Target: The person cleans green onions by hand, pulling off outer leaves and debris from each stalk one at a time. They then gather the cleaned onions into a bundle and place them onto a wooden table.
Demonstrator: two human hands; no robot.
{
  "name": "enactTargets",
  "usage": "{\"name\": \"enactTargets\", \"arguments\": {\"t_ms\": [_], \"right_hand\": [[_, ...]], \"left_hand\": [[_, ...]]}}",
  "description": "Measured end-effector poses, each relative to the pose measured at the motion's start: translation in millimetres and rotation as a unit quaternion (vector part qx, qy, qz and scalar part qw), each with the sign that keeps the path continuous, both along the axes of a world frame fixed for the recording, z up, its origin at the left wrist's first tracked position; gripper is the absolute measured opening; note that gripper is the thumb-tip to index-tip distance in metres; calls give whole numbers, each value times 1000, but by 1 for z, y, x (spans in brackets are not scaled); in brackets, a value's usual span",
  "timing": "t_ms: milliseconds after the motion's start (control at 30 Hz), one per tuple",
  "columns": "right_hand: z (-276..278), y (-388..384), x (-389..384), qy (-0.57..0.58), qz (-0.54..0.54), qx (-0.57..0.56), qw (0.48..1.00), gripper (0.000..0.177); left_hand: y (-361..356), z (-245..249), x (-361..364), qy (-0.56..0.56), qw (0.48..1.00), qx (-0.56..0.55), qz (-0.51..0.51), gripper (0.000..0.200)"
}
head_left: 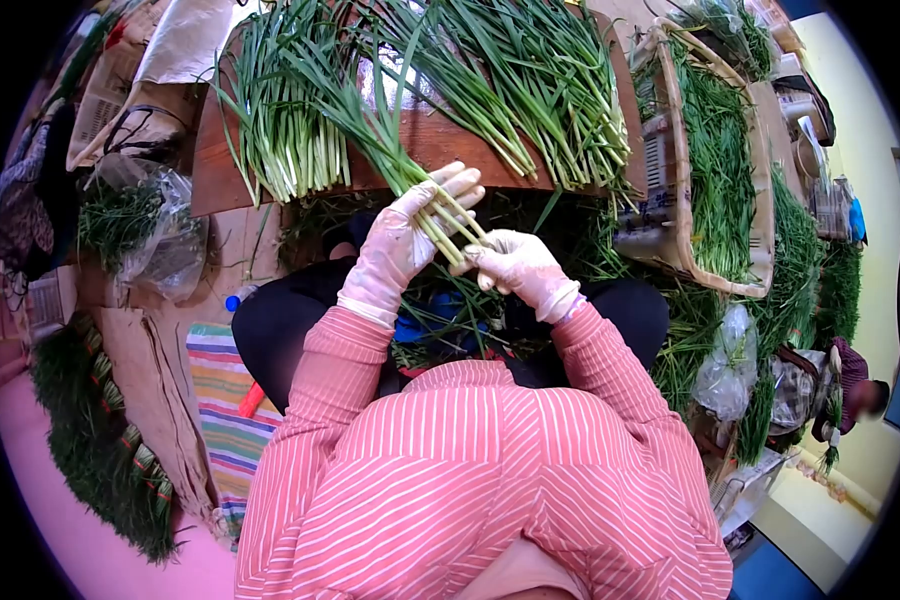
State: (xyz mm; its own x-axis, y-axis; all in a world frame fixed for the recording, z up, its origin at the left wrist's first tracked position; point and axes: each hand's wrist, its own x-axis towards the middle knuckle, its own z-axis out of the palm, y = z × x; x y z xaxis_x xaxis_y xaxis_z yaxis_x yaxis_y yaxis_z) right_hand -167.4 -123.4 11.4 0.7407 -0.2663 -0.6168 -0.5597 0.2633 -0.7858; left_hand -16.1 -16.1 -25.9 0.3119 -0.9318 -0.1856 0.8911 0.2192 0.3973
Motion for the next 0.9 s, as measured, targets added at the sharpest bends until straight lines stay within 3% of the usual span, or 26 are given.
{"name": "enactTargets", "arguments": {"t_ms": [133,200,233,300,400,433,533,667,733,800,900], "right_hand": [[-12,-4,-21,66,-32,-81,994,19],[-15,-4,-29,52,-58,-198,977,13],[-18,-4,-31,23,-58,-276,959,12],[-9,3,-23,-180,-73,-419,887,21],[10,17,4,-219,-3,-561,798,24],[18,23,14,-222,17,-560,798,27],[-12,26,31,-211,125,-652,717,34],[-19,20,1,-130,253,-568,773,15],[-9,12,-8,-89,173,-557,807,28],[4,2,-2,-61,70,-592,801,42],[9,-4,24,-7,46,-527,849,41]], "left_hand": [[-2,4,13,26,998,26,51,45],[-2,0,13,20,998,26,49,45],[-2,-3,12,13,999,27,45,45],[-3,-5,7,14,998,36,41,44],[-5,-10,3,12,997,66,26,45],[-7,-14,4,20,998,55,19,46],[-5,-14,0,34,997,62,5,49],[5,-19,4,-18,990,134,33,48],[4,-13,7,-20,990,137,24,47],[3,-15,6,-32,989,146,8,44],[-3,-12,-2,-76,984,157,-19,43]]}}
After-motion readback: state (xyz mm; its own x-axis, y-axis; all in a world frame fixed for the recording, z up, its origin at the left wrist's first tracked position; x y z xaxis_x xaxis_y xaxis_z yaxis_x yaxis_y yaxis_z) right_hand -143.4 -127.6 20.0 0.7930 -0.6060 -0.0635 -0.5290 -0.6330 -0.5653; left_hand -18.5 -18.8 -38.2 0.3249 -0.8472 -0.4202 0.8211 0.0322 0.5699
